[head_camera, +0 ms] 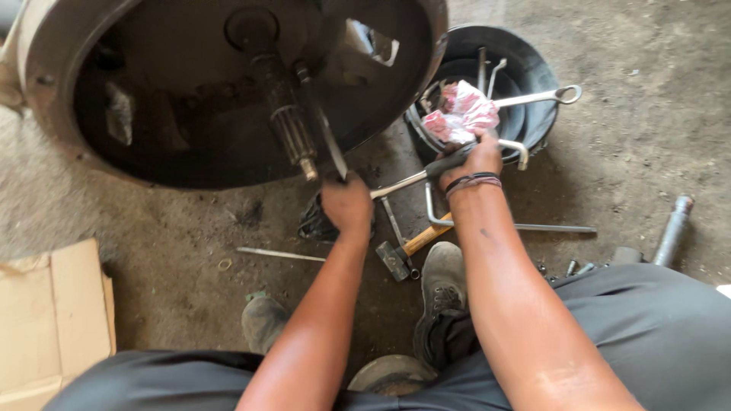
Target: The person uses a ratchet wrench to tighten bolts on a large circular metal component of a machine. They repeatedly reposition the wrench and apply force to secure the fasteners.
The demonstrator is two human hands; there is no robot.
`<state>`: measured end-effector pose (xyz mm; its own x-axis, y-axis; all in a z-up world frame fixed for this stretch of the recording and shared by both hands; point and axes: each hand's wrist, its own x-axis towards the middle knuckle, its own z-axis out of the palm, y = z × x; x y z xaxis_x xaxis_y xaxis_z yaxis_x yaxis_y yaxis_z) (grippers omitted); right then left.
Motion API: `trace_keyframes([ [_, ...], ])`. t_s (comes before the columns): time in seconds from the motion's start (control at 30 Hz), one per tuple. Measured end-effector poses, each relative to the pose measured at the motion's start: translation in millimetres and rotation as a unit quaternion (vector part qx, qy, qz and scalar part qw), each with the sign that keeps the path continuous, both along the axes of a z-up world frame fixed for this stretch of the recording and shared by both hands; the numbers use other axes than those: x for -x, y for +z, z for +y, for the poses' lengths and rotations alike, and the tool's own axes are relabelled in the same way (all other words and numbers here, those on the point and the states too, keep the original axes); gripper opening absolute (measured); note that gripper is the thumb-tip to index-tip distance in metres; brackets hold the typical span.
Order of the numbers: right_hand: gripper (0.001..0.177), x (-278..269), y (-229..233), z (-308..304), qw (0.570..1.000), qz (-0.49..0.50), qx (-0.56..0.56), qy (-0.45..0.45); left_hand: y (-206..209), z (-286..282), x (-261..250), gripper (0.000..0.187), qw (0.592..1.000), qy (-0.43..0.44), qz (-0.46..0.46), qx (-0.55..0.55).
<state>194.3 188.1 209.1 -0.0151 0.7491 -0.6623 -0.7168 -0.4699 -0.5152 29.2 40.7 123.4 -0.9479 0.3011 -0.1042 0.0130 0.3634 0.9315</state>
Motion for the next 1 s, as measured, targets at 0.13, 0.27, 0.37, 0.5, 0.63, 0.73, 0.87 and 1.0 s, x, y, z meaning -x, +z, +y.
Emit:
trace_keyframes([
  [0.13, 0.016, 38.0, 74.0, -55.9, 0.976, -0.172, -0.12, -0.06, -10.2, 1.7, -5.6, 0.034, 0.964, -0.053, -0.078, -0.249],
  [0.27, 0.029, 105.1, 112.3, -190.0, 0.681, -0.422, -0.572, 0.175, -13.4, -4.4, 1.6, 0.036, 0.774, -0.134, -0.503, -0.361],
  [0.37, 0.054, 137.8, 118.3, -247.7, 0.44, -0.446, -0.706, 0.33, -3.3, -19.7, 7.0, 0.037, 0.673, -0.052, -0.653, -0.344],
  [0.5, 0.049, 149.6, 105.6, -237.6, 0.454, -0.405, -0.694, 0.385, 17.2, -29.7, 15.7, 0.039, 0.695, -0.078, -0.624, -0.348],
  [0.63, 0.022, 120.4, 103.7, -170.3, 0.578, -0.448, -0.654, 0.197, 36.6, -5.1, 30.5, 0.027, 0.798, -0.088, -0.56, -0.206],
  [0.73, 0.038, 71.7, 86.9, -89.0, 0.77, -0.321, -0.531, 0.146, 37.1, 4.6, 28.3, 0.018, 0.849, -0.058, -0.514, -0.109],
  [0.87, 0.018, 11.6, 7.2, -2.2, 0.977, -0.098, -0.181, 0.063, 27.3, 11.5, 20.3, 0.021, 0.903, -0.032, -0.419, -0.085],
  [1.0, 0.011, -4.1, -78.2, -6.3, 0.982, -0.03, 0.161, 0.095, 8.4, 6.8, 26.2, 0.02, 0.921, -0.019, -0.38, -0.084],
])
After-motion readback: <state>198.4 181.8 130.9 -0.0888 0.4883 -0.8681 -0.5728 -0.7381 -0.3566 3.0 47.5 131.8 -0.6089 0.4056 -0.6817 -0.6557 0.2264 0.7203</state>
